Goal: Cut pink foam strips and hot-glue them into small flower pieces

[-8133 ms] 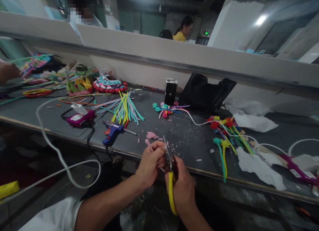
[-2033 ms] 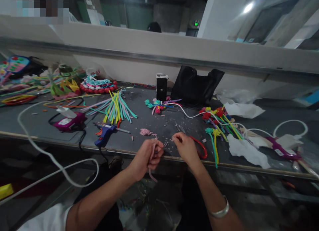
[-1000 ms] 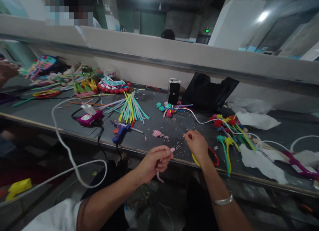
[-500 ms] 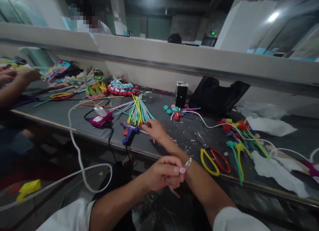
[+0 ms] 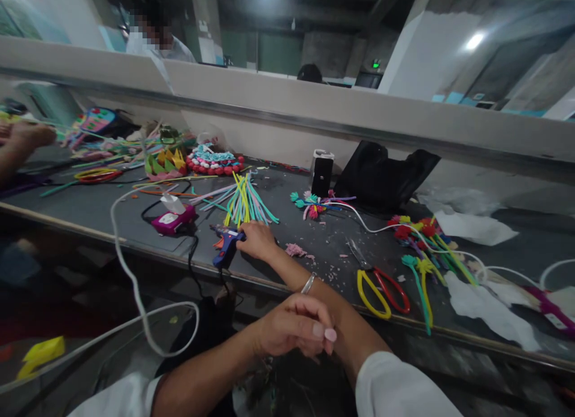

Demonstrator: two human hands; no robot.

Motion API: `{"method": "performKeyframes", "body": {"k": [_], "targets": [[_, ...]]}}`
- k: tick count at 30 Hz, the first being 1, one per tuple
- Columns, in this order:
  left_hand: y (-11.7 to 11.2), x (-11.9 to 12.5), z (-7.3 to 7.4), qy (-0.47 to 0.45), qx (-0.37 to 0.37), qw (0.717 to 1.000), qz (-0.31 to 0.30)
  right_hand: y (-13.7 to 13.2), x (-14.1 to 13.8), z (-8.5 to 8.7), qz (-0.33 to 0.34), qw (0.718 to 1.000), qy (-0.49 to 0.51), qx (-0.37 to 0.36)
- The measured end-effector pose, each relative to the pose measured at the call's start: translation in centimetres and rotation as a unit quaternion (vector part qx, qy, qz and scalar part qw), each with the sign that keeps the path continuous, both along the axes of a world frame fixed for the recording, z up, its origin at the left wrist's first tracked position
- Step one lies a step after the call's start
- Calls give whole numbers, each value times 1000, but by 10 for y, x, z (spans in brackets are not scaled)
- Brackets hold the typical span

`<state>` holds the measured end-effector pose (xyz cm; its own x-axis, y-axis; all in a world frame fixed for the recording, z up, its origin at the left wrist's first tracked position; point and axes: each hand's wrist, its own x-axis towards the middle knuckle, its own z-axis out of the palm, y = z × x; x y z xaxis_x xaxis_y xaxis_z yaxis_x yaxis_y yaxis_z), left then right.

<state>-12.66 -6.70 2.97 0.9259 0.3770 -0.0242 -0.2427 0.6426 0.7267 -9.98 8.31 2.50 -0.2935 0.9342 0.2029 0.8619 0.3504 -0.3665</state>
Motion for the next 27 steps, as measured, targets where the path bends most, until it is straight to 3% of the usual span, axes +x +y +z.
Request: {"method": "performKeyframes", "body": {"k": [6,10,13,17,19,21,24,27], "targets": [[0,1,-2,-1,13,1000,8,-7,1,9,0,997,78,23],[1,-3,0,5,57,998,-19,-19,21,31,-10,992,116,57],[3,-11,3,-6,108,994,-33,-47,56,54,-9,980,164,109],[10,-23,8,-97,135,985,-54,-110,114,70,-38,964,181,193],[16,-26,12,-152,114,982,-11,-143,140,67,-98,955,177,215],[23,-26,16,-187,81,976,74,-170,160,60,-146,944,190,225],[34,-19,23,-89,72,966,230,-195,176,47,-205,936,172,228],[37,-5,26,34,147,944,294,-204,179,37,-219,937,112,247]]}}
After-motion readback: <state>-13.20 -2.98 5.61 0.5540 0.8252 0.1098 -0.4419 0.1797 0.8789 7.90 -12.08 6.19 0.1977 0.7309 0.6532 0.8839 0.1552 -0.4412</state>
